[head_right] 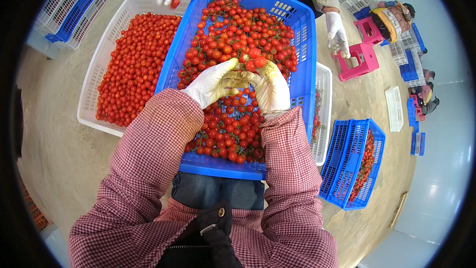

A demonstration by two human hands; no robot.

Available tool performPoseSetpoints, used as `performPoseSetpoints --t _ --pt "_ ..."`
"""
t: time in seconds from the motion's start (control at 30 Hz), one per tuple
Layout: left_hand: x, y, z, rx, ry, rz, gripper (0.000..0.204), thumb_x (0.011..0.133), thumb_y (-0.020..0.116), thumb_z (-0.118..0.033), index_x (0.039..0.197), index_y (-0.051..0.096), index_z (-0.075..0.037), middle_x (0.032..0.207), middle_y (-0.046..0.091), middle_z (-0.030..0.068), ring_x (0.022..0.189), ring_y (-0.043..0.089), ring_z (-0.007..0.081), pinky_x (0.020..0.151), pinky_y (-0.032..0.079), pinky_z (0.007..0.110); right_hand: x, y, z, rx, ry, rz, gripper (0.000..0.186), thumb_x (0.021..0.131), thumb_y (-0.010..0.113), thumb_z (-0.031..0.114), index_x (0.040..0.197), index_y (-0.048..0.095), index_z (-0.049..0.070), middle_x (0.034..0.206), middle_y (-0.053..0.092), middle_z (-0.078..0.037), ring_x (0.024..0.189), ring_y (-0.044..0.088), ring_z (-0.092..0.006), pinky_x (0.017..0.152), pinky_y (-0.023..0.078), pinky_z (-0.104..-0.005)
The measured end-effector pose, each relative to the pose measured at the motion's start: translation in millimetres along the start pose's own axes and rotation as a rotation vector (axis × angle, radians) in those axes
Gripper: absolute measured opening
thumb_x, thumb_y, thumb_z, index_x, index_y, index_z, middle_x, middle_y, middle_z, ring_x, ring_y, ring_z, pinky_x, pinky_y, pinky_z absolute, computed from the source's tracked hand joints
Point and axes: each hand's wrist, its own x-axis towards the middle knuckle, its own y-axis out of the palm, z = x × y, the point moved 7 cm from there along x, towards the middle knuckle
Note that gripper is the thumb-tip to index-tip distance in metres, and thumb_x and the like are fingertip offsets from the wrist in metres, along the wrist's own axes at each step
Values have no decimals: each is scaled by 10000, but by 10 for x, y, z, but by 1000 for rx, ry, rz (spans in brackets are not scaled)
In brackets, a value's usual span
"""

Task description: The person removes green stems from cherry tomatoes and places the cleaned tomatoes into a white basket. The person handles tomatoes one at a time, detaching stems with gloved hands and transferring the fruit to a separate container.

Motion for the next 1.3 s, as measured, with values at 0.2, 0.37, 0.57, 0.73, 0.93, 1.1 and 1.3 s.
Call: performPoseSetpoints --t 0.2,0.37,0.57,0.73,0.93,1.1,1.3 --pt "4 22 -36 274 83 3 252 876 506 -239 1044 566 -62 892 608 10 736 558 91 568 429 208 -37 -17 -81 -39 47 33 279 886 488 139 1094 483 -47 1064 570 -159 825 590 -206 671 503 -294" --pt "-41 29 -89 127 100 84 266 836 483 -140 1076 547 -44 957 595 11 761 560 88 571 429 197 -32 -28 -17 51 49 44 285 873 510 144 1084 485 -46 1006 585 -134 697 582 -177 574 493 -268" --pt "-77 18 -333 370 330 -15 267 830 545 -155 1072 545 -42 919 596 8 758 557 60 549 423 193 -117 6 -10 -308 22 100 295 859 528 159 1075 484 -38 965 593 -128 679 577 -172 615 490 -301" --pt "-77 56 -223 80 187 69 228 854 542 -154 1034 559 -16 837 594 17 650 533 54 476 381 156 -139 51 -40 -104 144 93 279 864 526 202 1014 535 -33 899 618 -137 696 584 -163 592 479 -239" --pt "-49 90 -188 -155 109 161 312 895 445 -228 1036 546 31 789 582 59 549 518 77 386 359 144 -153 113 69 9 112 175 280 844 557 227 973 547 -21 882 620 -153 703 593 -179 587 481 -280" --pt "-39 4 -371 -227 255 167 362 890 441 -310 1117 513 -37 894 608 104 604 539 84 412 391 153 -284 -386 1088 -672 -392 -190 311 816 599 255 983 559 -4 965 602 -152 707 594 -207 651 487 -314" --pt "-39 -308 -394 -212 322 -192 300 924 435 -290 1043 530 -31 895 614 91 618 548 96 435 388 175 -731 -802 1886 -2230 -379 -823 216 752 628 222 812 633 15 845 618 -153 762 604 -249 698 472 -339"
